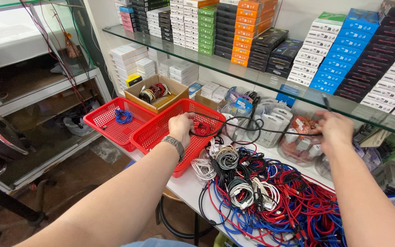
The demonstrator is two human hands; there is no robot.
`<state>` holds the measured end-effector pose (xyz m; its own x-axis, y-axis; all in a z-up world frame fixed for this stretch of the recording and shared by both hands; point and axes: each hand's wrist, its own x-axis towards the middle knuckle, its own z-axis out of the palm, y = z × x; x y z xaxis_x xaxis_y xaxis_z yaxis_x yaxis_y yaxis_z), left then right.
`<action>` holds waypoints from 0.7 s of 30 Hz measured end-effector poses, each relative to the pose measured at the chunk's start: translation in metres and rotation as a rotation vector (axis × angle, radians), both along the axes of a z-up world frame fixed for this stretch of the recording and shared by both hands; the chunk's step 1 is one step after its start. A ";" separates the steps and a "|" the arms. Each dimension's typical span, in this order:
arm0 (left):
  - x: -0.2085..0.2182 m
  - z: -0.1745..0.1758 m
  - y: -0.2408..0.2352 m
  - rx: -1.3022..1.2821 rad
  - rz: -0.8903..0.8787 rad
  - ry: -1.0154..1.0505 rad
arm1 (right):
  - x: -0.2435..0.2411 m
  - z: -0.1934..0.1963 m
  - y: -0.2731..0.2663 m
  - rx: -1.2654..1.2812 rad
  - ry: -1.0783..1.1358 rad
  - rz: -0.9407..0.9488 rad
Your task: The person sorts a pile of tangled cables on a counter, coiling each cable by hand and placing them into red baskets or a cardboard box. The person handles white, red, blue, and black cables, separating them by color and type.
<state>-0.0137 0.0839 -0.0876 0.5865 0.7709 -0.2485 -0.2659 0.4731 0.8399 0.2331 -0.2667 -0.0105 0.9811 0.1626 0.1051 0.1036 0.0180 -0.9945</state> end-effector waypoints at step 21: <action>-0.028 0.127 -0.065 0.419 -0.685 0.035 | -0.098 -0.005 0.089 -0.711 -0.263 0.844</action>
<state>-0.0416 0.0192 0.0396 0.9603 0.2754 -0.0448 -0.0013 0.1649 0.9863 0.1354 -0.1775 -0.0154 0.4902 0.8671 -0.0883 0.5336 -0.3787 -0.7562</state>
